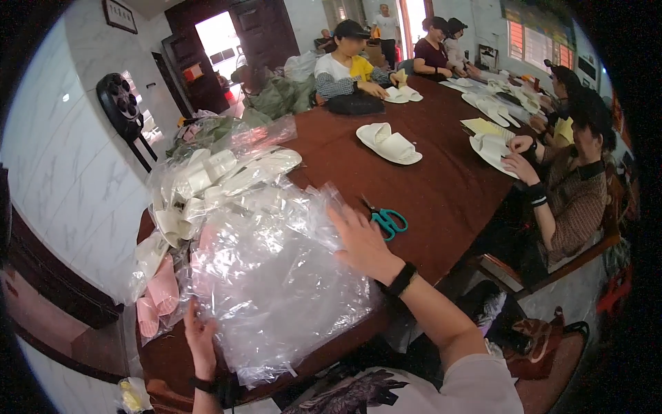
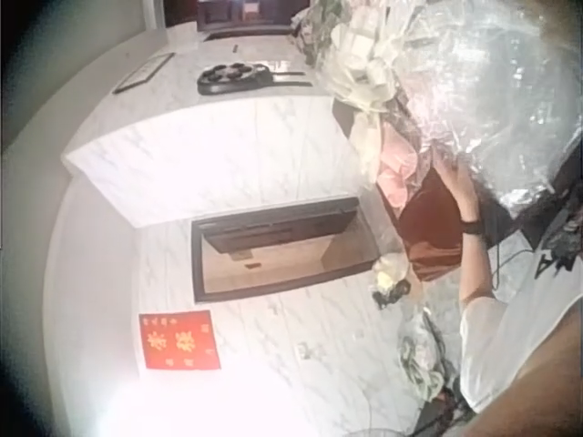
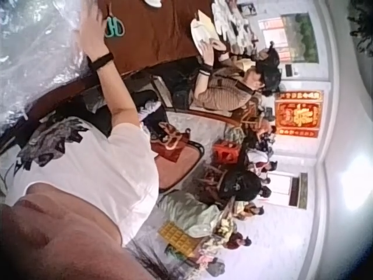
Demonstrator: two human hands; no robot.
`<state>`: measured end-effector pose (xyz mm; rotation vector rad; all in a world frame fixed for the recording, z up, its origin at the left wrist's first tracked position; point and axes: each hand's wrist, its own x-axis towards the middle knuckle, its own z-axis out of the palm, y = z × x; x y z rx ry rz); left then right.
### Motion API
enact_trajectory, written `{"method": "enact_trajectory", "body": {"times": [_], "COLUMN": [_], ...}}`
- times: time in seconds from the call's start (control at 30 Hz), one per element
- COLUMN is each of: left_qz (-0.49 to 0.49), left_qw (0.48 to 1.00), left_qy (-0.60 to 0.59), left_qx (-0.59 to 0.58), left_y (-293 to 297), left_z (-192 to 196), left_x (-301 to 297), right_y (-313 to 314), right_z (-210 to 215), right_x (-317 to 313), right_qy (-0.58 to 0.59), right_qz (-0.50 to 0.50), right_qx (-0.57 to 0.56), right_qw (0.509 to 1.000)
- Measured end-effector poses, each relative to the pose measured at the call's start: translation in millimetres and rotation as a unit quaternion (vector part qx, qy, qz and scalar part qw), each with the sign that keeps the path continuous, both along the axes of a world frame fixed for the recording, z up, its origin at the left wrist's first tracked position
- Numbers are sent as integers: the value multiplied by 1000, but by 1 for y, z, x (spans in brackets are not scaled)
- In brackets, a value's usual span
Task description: Packaging pairs of slippers into plastic bags at a communal work table.
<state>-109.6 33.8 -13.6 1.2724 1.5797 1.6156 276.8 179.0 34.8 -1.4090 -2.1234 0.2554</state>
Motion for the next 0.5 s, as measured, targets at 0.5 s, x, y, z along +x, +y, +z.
{"method": "enact_trajectory", "body": {"times": [0.5], "left_qz": [19], "left_qw": [994], "left_qy": [108], "left_qx": [-12], "left_y": [2], "left_z": [-19], "left_x": [-22], "right_y": [-23], "right_z": [-26], "right_x": [-47], "right_qy": [-132], "right_qz": [375], "right_qx": [-134], "right_qw": [908]}}
